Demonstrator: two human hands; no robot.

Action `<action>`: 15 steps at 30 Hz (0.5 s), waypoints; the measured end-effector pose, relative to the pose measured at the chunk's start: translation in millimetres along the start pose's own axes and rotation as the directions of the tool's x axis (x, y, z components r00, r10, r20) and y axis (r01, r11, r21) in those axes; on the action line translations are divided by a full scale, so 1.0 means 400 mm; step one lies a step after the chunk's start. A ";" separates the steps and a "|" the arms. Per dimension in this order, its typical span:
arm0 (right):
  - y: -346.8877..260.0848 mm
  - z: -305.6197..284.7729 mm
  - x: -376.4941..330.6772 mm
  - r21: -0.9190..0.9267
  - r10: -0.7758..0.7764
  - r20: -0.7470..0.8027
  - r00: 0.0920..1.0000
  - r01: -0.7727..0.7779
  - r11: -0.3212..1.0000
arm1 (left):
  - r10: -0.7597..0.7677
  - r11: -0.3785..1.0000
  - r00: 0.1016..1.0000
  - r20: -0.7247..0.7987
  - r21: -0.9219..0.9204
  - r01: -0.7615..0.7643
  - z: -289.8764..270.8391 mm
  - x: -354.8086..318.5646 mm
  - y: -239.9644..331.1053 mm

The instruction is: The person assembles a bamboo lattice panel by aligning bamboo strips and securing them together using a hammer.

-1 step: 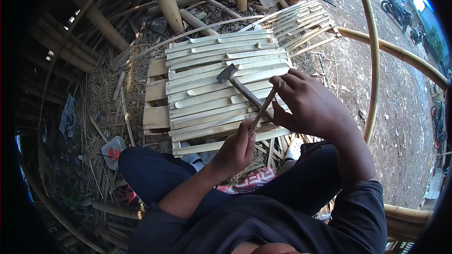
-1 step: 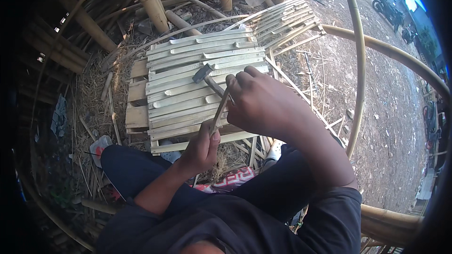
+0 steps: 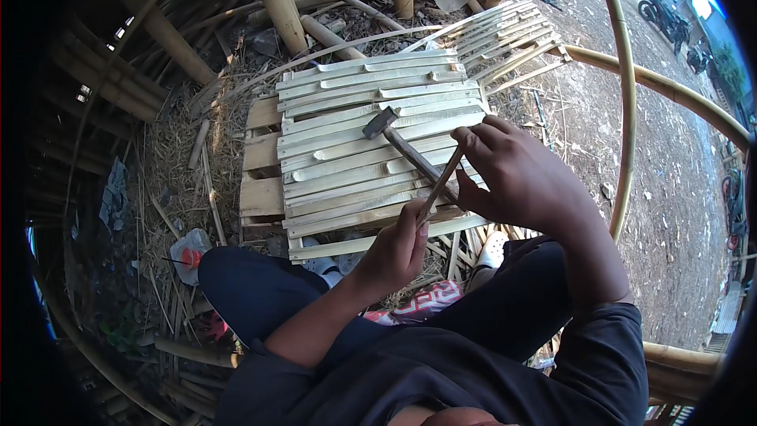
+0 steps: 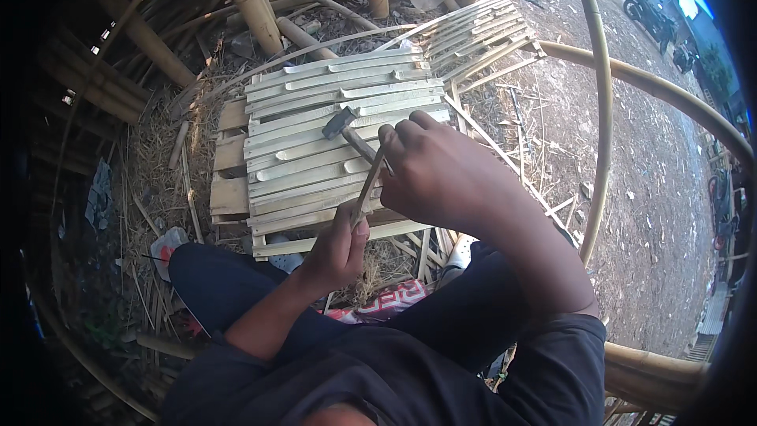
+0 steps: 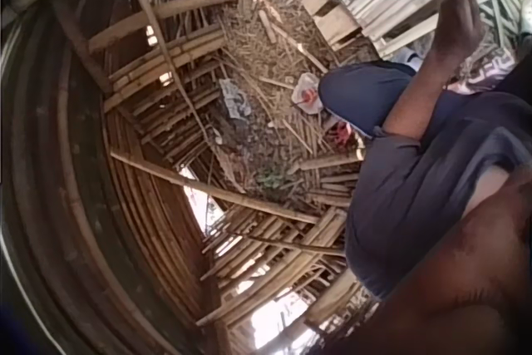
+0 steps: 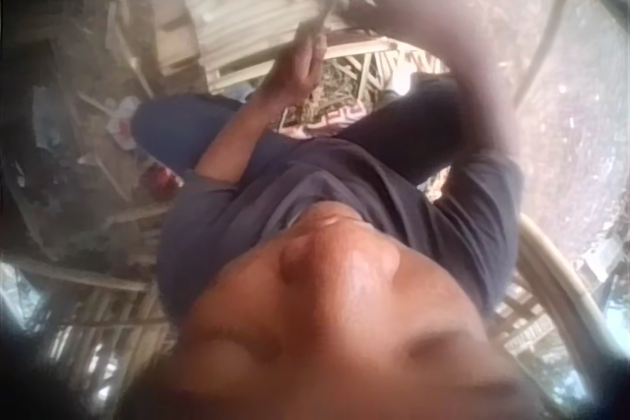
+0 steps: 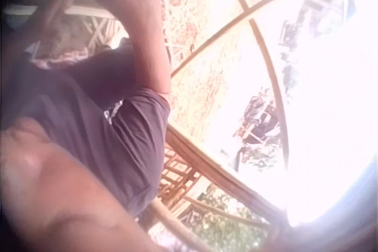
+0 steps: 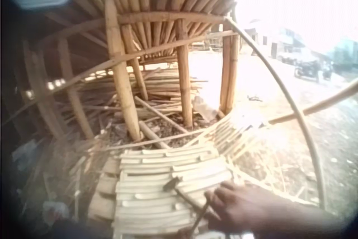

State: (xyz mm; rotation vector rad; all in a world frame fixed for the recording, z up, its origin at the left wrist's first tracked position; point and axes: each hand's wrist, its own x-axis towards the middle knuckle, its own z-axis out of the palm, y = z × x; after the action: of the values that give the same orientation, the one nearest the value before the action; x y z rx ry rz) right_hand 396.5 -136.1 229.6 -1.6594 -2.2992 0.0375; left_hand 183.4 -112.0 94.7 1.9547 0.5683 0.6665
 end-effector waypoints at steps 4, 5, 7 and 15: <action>0.002 0.007 0.001 -0.013 -0.028 -0.015 0.999 0.028 1.000 | 0.000 1.000 1.000 -0.013 0.016 0.000 0.003 0.001 -0.005; 0.002 0.011 0.002 -0.023 -0.038 -0.025 0.999 0.037 0.999 | -0.015 0.999 1.000 -0.020 0.034 0.016 0.003 0.000 -0.005; 0.007 0.024 0.000 -0.012 -0.042 -0.053 0.998 0.042 0.999 | -0.023 0.999 0.999 -0.034 0.038 0.025 -0.002 -0.003 -0.006; 0.004 0.049 -0.012 0.015 -0.110 -0.161 0.981 0.114 0.993 | -0.040 0.997 0.998 -0.055 0.060 0.044 -0.007 -0.017 -0.009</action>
State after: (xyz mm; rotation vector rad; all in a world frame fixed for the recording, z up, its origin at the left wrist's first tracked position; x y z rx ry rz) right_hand 394.3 -137.2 209.5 -1.4625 -2.2571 -0.0888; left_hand 175.9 -112.9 91.2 1.9810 0.6680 0.6836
